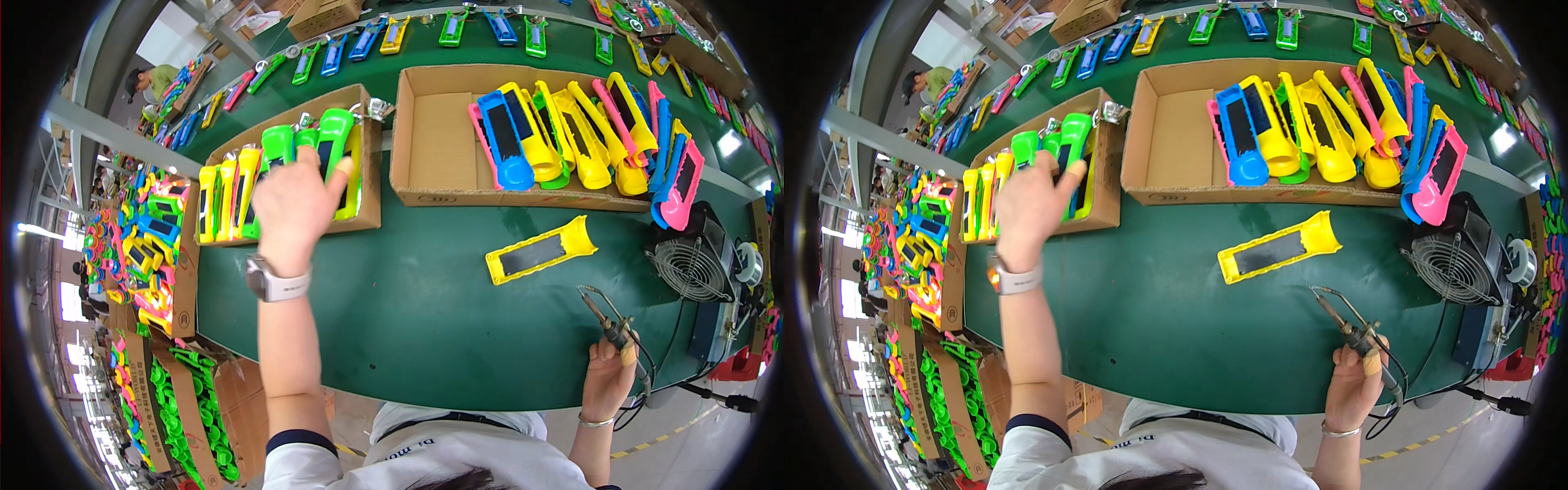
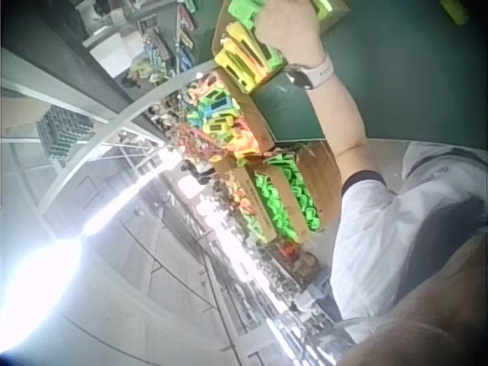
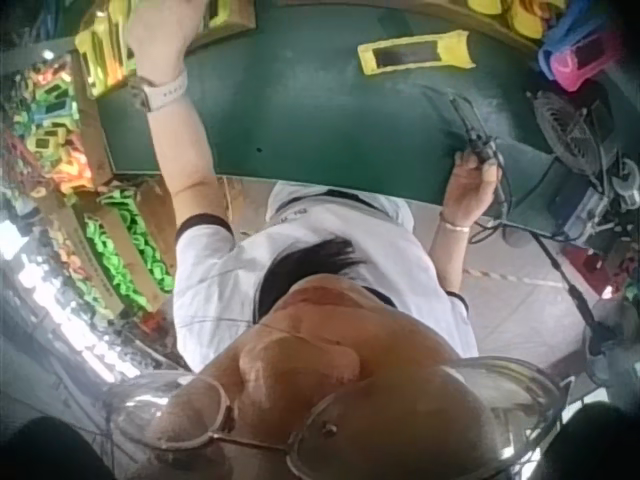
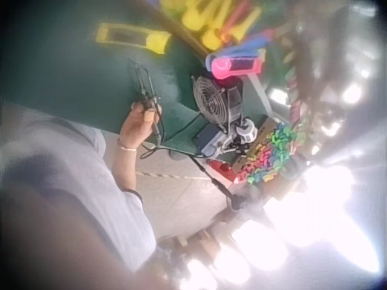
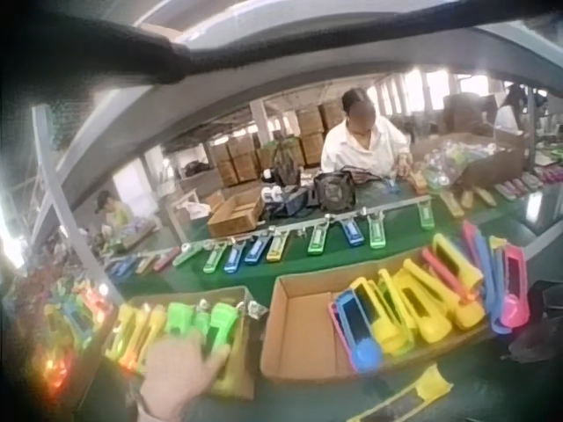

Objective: The person solders wires to circuit boards and panels inside flashlight casings using a soldering iron, places completed flashlights onto a conveyor belt, and picks up new flashlight casing parts from a box.

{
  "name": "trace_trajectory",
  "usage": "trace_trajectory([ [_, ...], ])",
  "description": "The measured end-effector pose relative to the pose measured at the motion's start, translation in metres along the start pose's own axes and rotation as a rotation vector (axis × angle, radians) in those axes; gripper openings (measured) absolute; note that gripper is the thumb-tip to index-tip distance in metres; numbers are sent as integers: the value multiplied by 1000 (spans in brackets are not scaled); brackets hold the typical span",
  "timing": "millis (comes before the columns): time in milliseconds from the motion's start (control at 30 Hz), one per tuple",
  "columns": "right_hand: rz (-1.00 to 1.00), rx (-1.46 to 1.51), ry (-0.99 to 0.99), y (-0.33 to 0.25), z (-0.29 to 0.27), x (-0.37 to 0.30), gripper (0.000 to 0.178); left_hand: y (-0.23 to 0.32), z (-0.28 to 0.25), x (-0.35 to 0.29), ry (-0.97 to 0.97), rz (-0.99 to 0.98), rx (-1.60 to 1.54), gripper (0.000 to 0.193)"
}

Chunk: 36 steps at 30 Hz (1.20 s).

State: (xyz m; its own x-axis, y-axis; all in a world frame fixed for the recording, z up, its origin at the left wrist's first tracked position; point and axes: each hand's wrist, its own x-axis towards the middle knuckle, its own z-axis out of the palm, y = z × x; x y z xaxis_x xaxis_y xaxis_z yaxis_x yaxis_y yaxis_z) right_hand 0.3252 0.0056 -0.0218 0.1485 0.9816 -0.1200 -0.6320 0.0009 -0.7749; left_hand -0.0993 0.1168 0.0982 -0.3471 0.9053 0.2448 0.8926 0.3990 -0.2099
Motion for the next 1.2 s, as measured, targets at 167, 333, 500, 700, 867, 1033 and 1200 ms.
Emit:
trace_trajectory([
  [167, 20, 108, -57, -1, -12, 6, 27, -8, -4, 141, -5, 260, -273, 45],
  [333, -29, 168, -10, 5, -22, -1, 33, 20, 74, 310, -362, 175, -151, 56],
  [500, -15, 200, 69, 7, -30, -8, 35, 36, 164, 372, -214, 30, -17, 81],
  [700, 57, 231, 225, 3, -26, -14, 37, 18, 158, 381, -204, -77, 0, 59],
  [867, 39, 188, 61, 6, -27, -9, 38, -9, 40, 337, 2, 222, -88, 50],
  [1033, -38, 228, 52, 10, -15, -2, 31, -7, -48, 134, 83, 619, -633, 47],
  [1200, -96, 284, -23, 9, -16, 5, 25, 36, -43, -89, -109, 960, -621, 44],
])
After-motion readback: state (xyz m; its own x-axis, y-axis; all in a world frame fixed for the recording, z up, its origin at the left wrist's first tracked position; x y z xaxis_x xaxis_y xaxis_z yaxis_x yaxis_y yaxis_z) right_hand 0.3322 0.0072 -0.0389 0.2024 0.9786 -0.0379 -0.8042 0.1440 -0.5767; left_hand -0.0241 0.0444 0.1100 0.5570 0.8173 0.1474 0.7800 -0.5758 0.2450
